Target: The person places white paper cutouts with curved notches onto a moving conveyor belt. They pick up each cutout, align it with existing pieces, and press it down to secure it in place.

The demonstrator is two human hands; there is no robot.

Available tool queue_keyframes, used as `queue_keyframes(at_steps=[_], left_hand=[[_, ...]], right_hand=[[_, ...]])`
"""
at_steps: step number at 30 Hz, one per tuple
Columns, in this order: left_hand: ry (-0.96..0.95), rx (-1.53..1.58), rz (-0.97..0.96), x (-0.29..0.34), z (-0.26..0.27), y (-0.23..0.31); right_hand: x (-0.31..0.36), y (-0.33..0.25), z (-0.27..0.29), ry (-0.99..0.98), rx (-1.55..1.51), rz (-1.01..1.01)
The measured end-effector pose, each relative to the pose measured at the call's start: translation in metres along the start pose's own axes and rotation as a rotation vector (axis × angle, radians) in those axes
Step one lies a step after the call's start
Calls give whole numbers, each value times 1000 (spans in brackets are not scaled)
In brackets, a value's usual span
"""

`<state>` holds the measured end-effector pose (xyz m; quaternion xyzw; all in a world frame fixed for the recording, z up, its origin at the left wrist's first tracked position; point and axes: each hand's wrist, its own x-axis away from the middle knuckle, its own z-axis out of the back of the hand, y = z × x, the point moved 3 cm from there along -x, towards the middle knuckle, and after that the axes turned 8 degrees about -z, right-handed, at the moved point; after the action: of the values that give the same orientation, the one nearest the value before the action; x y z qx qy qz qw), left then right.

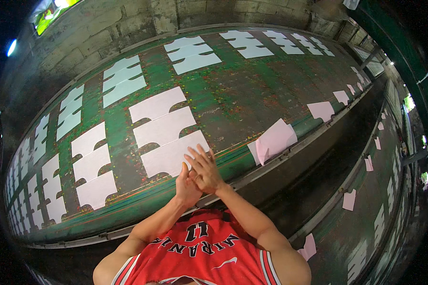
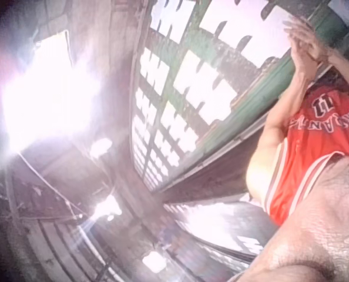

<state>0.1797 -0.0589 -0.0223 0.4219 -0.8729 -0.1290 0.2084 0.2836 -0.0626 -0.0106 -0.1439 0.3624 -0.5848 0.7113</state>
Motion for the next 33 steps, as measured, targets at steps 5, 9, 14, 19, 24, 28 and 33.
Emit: queue_keyframes(at_steps=[5,9,14,19,24,28,33], left_hand=[[-466,-160,87,-2,-29,-25],[-557,-428,132,-39,-36,-55],[-366,-1102,-71,-130,-55,-127],[-200,-1739,-237,-211,-71,-195],[-76,-2242,-441,-228,-82,-251],[-150,-2230,-452,-227,-59,-258],[121,-1757,-417,-203,-27,-237]], right_hand=[[2,94,53,65,-38,-231],[11,191,121,228,98,-312],[30,323,217,330,101,-516],[34,428,252,213,169,-734],[30,479,240,172,159,-679],[30,485,234,222,275,-524],[31,483,235,235,216,-514]])
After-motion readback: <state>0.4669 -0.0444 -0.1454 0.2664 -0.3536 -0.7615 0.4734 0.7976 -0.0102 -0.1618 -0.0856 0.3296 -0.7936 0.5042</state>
